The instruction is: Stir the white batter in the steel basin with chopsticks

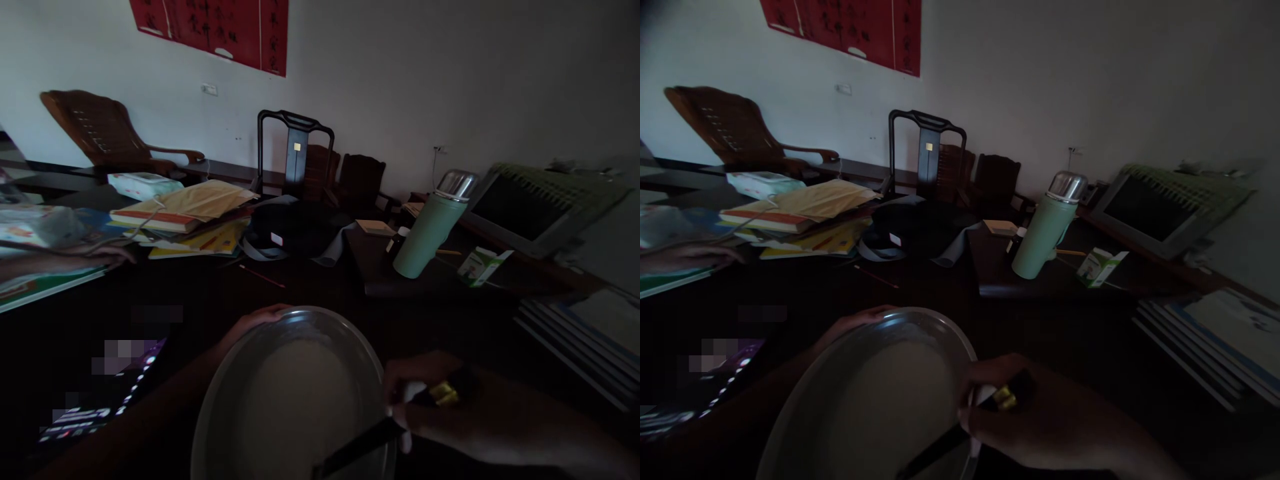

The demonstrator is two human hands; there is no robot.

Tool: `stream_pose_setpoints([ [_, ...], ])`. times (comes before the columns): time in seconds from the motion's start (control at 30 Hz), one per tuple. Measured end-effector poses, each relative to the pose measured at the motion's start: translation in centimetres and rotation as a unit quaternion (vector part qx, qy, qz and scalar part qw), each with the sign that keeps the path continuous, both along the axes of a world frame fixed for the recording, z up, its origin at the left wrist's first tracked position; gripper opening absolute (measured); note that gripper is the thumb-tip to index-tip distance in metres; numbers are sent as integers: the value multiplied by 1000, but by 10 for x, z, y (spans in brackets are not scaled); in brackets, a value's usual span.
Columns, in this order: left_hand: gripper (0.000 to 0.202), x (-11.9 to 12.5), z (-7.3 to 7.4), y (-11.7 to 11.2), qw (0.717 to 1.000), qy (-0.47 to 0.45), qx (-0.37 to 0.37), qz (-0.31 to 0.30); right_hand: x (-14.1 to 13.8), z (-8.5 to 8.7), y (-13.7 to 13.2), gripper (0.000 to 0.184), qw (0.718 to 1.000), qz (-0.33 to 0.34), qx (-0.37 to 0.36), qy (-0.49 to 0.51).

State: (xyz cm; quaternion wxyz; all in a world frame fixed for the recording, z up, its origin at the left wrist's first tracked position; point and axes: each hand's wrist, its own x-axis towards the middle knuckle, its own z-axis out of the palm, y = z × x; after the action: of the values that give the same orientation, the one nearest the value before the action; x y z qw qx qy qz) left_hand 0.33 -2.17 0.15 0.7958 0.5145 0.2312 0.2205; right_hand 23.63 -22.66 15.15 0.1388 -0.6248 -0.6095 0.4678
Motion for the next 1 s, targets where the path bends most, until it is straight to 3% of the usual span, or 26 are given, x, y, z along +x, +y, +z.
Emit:
stream_pose_setpoints([
  [0.1,26,0,-2,2,1000,1,9,-2,-13,-19,6,6,997,-26,22,68],
  [0.27,28,0,-1,-1,1000,-29,2,-6,-28,-39,18,5,993,-52,89,57],
  [0.5,26,-1,-1,1,1000,-18,-12,-8,4,-25,23,14,984,-82,152,-50],
  [0.6,25,-1,0,0,1000,-9,-9,-6,22,-11,12,16,980,-93,129,-116],
  [0.7,24,-2,6,-5,1000,6,-12,13,28,-3,2,14,992,-66,59,-87],
  [0.83,25,-1,10,-9,999,5,-31,18,11,-12,0,13,999,-9,5,33],
  [1.0,27,0,3,-2,1000,-20,3,-9,-22,-28,6,14,997,-39,61,23],
])
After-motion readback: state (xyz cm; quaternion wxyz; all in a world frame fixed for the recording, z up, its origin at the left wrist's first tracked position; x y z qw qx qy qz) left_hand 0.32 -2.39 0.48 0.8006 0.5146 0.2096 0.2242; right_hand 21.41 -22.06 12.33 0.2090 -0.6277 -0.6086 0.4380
